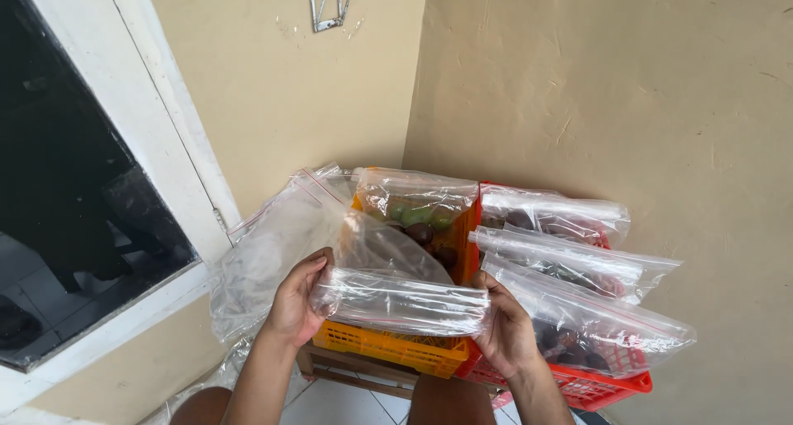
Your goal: The person places dry fruits into a plastic bag and then seals the bag.
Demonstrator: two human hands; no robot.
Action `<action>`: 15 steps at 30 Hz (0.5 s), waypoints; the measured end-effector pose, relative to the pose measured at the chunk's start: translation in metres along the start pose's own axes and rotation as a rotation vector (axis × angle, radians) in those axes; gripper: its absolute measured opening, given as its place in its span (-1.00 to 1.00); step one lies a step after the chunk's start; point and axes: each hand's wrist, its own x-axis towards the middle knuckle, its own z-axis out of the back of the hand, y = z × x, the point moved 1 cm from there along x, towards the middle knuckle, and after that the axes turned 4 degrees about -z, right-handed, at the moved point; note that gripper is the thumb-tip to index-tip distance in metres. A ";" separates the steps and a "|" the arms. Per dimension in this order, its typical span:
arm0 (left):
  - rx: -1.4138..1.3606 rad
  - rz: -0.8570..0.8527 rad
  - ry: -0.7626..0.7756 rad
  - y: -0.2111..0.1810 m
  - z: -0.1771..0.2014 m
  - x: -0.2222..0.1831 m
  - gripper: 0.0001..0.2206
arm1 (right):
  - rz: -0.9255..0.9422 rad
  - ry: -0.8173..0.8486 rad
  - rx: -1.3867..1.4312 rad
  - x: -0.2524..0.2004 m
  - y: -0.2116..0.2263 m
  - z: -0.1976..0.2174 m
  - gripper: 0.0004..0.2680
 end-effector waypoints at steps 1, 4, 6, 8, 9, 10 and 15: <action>0.111 0.016 0.024 0.000 -0.006 0.000 -0.82 | -0.002 0.092 -0.003 0.001 0.002 -0.009 -0.94; 0.474 0.016 0.086 -0.012 -0.021 -0.008 -0.81 | 0.054 0.122 -0.095 -0.003 0.005 -0.023 -0.95; 0.689 -0.010 0.084 -0.035 -0.041 -0.026 -0.59 | 0.122 0.093 -0.285 -0.005 0.004 -0.024 -0.87; 0.912 -0.044 0.084 -0.049 -0.051 -0.038 -0.32 | 0.201 0.076 -0.474 -0.009 0.001 -0.026 -0.78; 1.037 -0.026 0.054 -0.051 -0.050 -0.041 -0.47 | 0.267 0.018 -0.778 -0.012 0.000 -0.028 -0.73; 1.162 -0.006 0.023 -0.053 -0.050 -0.044 -0.62 | 0.336 -0.046 -1.082 -0.015 -0.001 -0.031 -0.63; 1.026 -0.192 -0.122 -0.050 -0.048 -0.049 -0.90 | 0.322 -0.171 -0.872 -0.004 -0.012 -0.044 -0.60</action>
